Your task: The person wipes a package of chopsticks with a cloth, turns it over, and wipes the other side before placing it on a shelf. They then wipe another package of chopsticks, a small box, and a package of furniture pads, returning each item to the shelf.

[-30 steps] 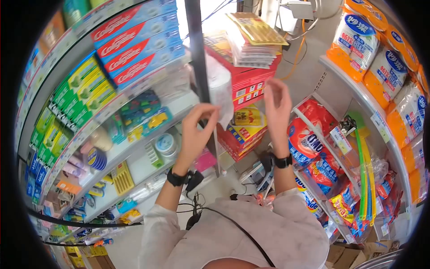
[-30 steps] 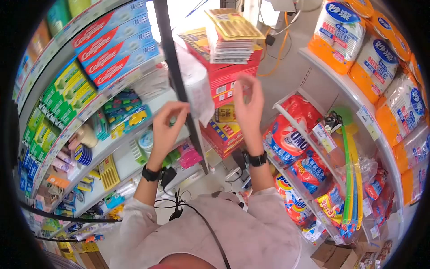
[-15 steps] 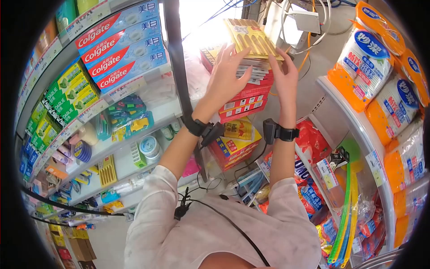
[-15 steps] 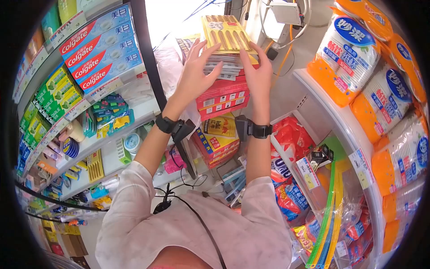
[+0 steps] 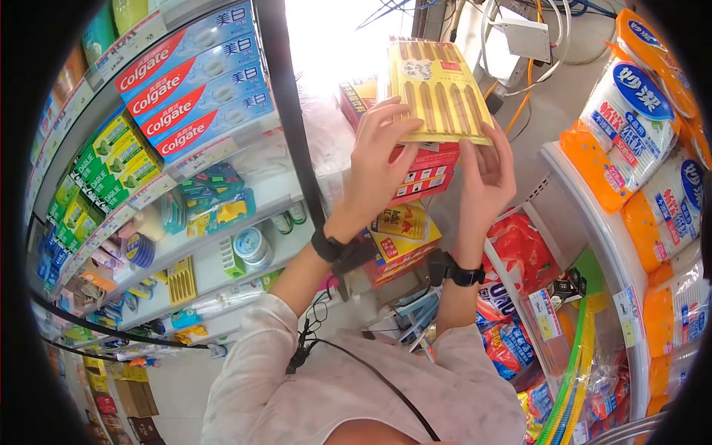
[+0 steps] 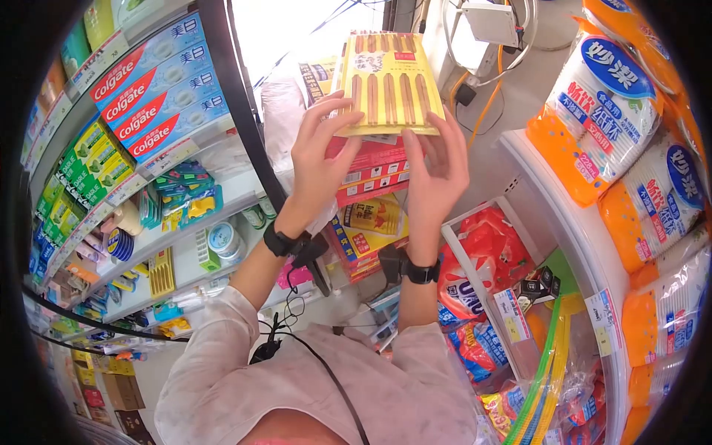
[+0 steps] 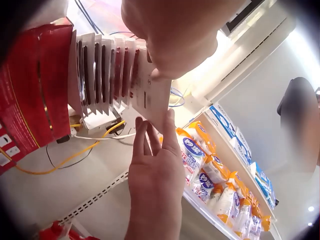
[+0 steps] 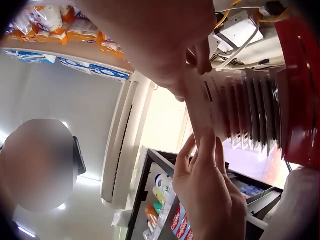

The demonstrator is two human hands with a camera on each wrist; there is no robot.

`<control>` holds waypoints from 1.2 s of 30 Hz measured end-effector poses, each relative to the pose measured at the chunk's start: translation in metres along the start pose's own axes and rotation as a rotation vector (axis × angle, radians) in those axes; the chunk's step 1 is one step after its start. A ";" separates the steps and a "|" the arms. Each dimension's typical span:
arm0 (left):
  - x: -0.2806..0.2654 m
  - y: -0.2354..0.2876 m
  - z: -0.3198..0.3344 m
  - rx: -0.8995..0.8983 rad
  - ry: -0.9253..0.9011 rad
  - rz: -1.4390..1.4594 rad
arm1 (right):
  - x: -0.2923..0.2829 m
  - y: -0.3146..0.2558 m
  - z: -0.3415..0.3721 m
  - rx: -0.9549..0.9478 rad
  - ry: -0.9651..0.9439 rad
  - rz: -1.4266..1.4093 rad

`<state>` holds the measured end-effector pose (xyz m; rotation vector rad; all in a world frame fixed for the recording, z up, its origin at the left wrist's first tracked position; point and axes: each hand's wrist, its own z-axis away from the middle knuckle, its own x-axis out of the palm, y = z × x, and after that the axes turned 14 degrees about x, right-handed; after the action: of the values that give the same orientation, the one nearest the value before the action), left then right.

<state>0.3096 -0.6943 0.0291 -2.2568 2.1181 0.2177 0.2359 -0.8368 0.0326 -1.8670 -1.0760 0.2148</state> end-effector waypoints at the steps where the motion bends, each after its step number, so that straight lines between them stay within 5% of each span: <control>1: -0.001 0.006 0.000 -0.015 -0.002 0.027 | -0.001 -0.002 0.006 0.062 -0.005 -0.093; 11: -0.030 0.038 0.023 -0.045 0.003 0.335 | -0.008 0.004 0.076 -0.131 0.131 0.006; 15: -0.053 0.061 0.027 -0.163 0.175 0.314 | -0.003 0.007 0.116 -0.207 0.154 0.138; 16: -0.063 0.070 0.024 -0.286 0.248 0.502 | 0.000 0.008 0.125 -0.244 0.157 0.150; 18: -0.105 0.088 0.026 -0.539 0.399 0.870 | 0.018 0.004 0.158 -0.308 0.153 0.175; 22: -0.201 0.083 0.071 -0.406 0.037 0.816 | 0.054 -0.011 0.222 -0.425 0.078 0.266; 23: -0.229 0.097 0.081 -0.626 0.134 0.951 | 0.057 -0.010 0.239 -0.524 0.022 0.368; 31: -0.423 0.135 0.143 -0.578 -0.301 0.622 | 0.116 -0.046 0.392 -0.063 -0.261 0.045; 34: -0.479 0.141 0.172 -0.621 -0.378 0.675 | 0.129 -0.064 0.423 0.290 -0.289 0.152; 36: -0.512 0.146 0.196 -0.647 -0.437 0.646 | 0.146 -0.058 0.437 0.519 -0.483 0.066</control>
<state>0.1190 -0.1726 -0.0887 -1.3852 2.6501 1.4338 0.0507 -0.4387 -0.1194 -1.4063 -1.1367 0.9290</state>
